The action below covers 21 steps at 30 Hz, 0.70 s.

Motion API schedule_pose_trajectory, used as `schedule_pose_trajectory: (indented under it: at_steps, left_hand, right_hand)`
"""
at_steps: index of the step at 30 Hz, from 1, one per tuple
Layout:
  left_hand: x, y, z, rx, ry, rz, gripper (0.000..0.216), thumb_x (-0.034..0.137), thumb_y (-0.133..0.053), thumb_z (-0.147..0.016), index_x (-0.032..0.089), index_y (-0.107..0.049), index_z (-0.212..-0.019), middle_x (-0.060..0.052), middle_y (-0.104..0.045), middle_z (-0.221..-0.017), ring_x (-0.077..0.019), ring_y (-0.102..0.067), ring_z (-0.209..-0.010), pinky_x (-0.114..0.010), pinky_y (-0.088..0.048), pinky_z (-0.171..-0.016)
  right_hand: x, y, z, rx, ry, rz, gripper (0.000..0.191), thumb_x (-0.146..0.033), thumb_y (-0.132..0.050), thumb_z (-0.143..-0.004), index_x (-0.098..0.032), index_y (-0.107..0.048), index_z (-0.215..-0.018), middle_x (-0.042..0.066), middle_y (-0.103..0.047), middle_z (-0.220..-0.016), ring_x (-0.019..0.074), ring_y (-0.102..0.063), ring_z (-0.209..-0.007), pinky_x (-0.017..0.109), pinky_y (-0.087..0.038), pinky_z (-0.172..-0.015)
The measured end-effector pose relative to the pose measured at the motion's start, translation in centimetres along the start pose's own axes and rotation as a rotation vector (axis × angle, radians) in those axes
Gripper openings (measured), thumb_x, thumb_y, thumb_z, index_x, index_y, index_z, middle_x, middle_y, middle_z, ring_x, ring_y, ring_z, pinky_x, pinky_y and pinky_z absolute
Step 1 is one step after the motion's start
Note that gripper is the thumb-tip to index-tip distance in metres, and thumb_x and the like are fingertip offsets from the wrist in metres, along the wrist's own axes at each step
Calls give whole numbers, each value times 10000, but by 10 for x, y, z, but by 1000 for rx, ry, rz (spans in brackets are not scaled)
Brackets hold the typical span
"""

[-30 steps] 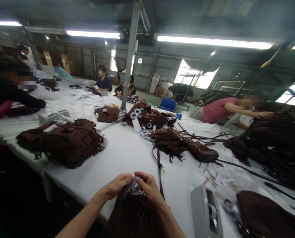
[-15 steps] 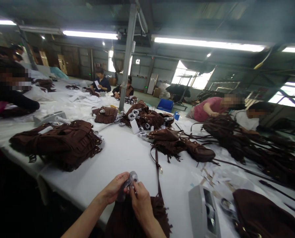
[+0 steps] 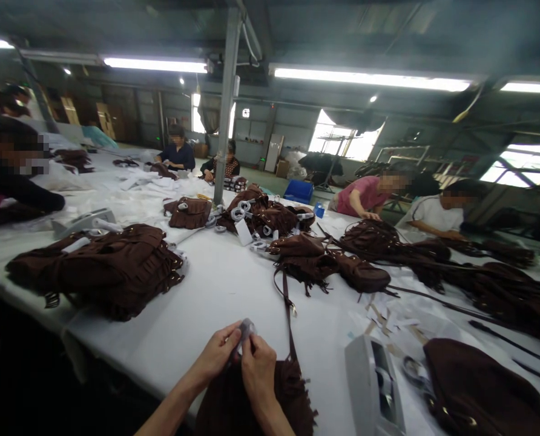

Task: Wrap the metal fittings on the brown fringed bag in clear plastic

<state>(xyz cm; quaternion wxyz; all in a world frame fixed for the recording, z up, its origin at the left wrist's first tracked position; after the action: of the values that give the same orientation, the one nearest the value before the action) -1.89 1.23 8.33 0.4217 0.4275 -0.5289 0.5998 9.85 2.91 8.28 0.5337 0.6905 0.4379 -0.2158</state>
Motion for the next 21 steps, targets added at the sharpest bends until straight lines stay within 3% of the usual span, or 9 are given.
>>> schedule_pose_trajectory:
  at_steps: [2,7,11,16,21]
  left_hand:
    - [3,-1,1,-11,-1,-62,556,613,-655,-690,133,-647,-970,4,-593,-653,-107,-476,-525,-221,-372,-482]
    - [1,-1,1,-15,58,-103,591,696,-534,-726,124,-614,-856,42,-493,-511,-83,-411,-415,-202,-311,-405]
    - [0,3,0,-66,92,-131,547,689,-570,-702,147,-553,-770,29,-523,-529,-89,-451,-422,-197,-326,-400]
    - [2,1,2,-114,71,-127,478,644,-579,-729,181,-492,-807,62,-504,-553,-82,-469,-457,-197,-367,-457]
    - [-2,4,1,-114,110,-169,495,649,-556,-740,155,-513,-745,48,-500,-495,-84,-442,-428,-195,-307,-420]
  right_hand:
    - [-2,2,-2,-10,-35,-47,359,-398,-447,-903,-187,-632,-678,58,-655,-653,175,-569,-588,269,-354,-566]
    - [-6,0,-1,-52,-204,-198,410,-450,-463,-874,-167,-622,-624,19,-619,-554,161,-542,-525,251,-371,-523]
    - [-2,-5,2,-64,-316,-286,463,-502,-450,-861,-164,-580,-573,9,-568,-483,154,-515,-459,246,-376,-465]
    - [0,0,3,-195,-201,-374,373,-435,-435,-879,-165,-605,-686,34,-643,-601,166,-580,-524,239,-426,-497]
    - [-3,12,-2,-238,-14,-142,368,-300,-431,-878,-176,-576,-564,31,-616,-525,149,-562,-498,234,-376,-525]
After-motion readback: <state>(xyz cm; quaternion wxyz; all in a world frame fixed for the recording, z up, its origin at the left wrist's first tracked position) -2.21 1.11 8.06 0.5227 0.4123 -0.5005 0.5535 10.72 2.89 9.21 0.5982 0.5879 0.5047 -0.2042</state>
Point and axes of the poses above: each hand's wrist, its own z-axis away from the middle knuckle, its own y-axis out of the back of the hand, x = y × z, the point moved 1 cm from there along -z, towards the middle knuckle
